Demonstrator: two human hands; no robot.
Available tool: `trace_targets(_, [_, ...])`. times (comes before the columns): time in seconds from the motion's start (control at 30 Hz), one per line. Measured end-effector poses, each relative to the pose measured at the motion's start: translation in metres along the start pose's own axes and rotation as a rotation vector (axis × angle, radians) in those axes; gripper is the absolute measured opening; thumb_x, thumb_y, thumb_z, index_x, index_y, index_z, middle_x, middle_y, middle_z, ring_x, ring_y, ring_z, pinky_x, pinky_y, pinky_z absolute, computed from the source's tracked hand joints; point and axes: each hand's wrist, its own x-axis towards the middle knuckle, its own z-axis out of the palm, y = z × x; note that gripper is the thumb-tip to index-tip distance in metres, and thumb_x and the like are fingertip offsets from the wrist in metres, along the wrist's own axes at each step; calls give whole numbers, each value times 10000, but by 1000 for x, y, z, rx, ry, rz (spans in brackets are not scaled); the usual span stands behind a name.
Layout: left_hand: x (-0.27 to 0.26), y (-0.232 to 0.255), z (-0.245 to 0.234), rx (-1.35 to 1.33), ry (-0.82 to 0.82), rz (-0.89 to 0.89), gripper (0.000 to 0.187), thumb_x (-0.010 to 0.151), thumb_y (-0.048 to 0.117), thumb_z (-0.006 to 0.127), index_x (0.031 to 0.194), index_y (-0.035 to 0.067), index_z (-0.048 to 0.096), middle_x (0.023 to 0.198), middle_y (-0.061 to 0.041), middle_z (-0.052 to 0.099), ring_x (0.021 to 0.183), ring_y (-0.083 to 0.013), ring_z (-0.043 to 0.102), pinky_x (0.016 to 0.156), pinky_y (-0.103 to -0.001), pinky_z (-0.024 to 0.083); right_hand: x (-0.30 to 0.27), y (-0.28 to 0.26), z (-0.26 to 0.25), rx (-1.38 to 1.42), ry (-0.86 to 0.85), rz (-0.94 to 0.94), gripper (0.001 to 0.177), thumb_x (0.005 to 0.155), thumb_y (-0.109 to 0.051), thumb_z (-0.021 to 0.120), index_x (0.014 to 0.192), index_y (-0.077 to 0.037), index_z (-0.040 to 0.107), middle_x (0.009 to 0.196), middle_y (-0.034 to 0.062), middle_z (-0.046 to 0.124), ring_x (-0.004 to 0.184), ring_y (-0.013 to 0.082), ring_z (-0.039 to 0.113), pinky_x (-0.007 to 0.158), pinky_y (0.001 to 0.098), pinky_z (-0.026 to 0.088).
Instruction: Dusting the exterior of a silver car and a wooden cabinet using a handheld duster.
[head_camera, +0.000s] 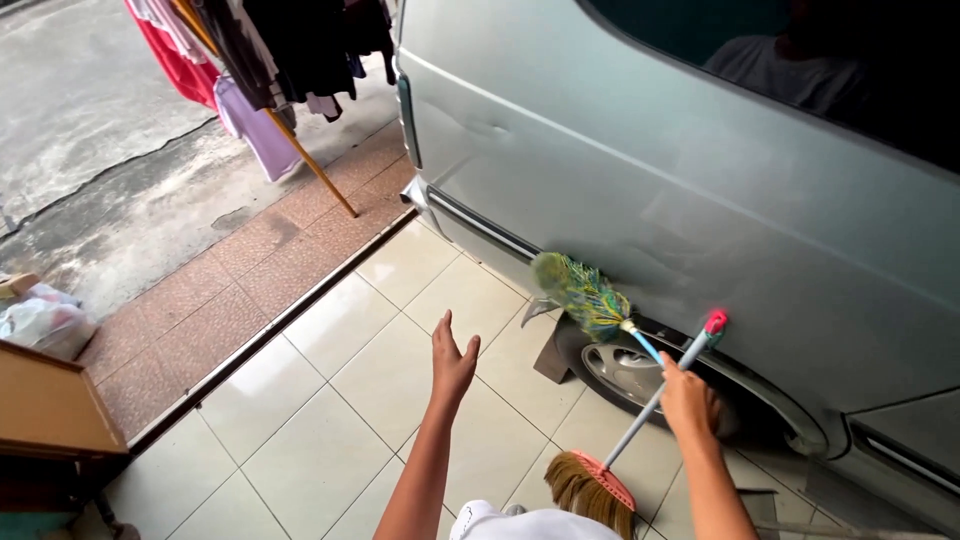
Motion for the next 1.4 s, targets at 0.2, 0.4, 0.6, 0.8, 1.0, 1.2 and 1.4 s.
trace_targets(0.2, [2,2,57,-41,-76,77,755,950,282,580,1602,98,247,1627,-200,283,1550,-309,236,1240,-444,231,-51,78,-80,97,611,-177,412,1078,-103,589,1412,-297,735,1073,6,779,840,289,719,589,436,502])
trace_targets(0.4, [-38,46,125,-16,-213,292,713,947,197,651,1564,101,308,1596,-200,364,1502,-332,315,1239,-460,249,-53,109,-100,308,624,-40,487,1019,-39,564,1459,-210,685,1110,46,788,963,361,736,718,474,538])
trace_targets(0.6, [-84,72,155,30,-364,284,709,983,254,621,1592,108,289,1688,-141,247,1561,-273,230,1258,-419,197,-102,156,-117,140,806,-41,450,1038,-12,633,1398,-249,764,949,136,762,706,381,678,636,502,516])
trace_targets(0.8, [-96,70,165,30,-379,239,704,990,318,611,1594,147,292,1666,-162,243,1556,-308,230,1231,-442,247,-128,293,-103,133,912,213,360,1185,-100,703,1532,-94,800,915,252,753,774,489,695,683,538,524])
trace_targets(1.0, [-98,87,205,-78,-343,472,209,945,220,692,1132,131,664,1522,-192,459,1504,-309,387,1061,-434,428,-160,314,-99,259,918,174,380,1172,-83,655,1518,30,763,1076,308,745,885,479,693,781,522,520])
trace_targets(1.2, [-76,117,192,-169,-364,611,261,987,311,650,873,78,620,1399,-151,610,904,-241,694,688,-371,476,-132,228,-122,-9,817,212,348,1156,-211,642,1488,-209,745,1094,142,786,773,486,685,682,545,527])
trace_targets(1.4, [4,107,96,-209,-406,504,447,1021,330,585,644,94,626,1207,-129,730,1275,-202,665,944,-361,502,-32,50,-179,7,859,5,342,1113,-159,643,1444,-219,704,1044,133,777,831,428,713,657,537,516])
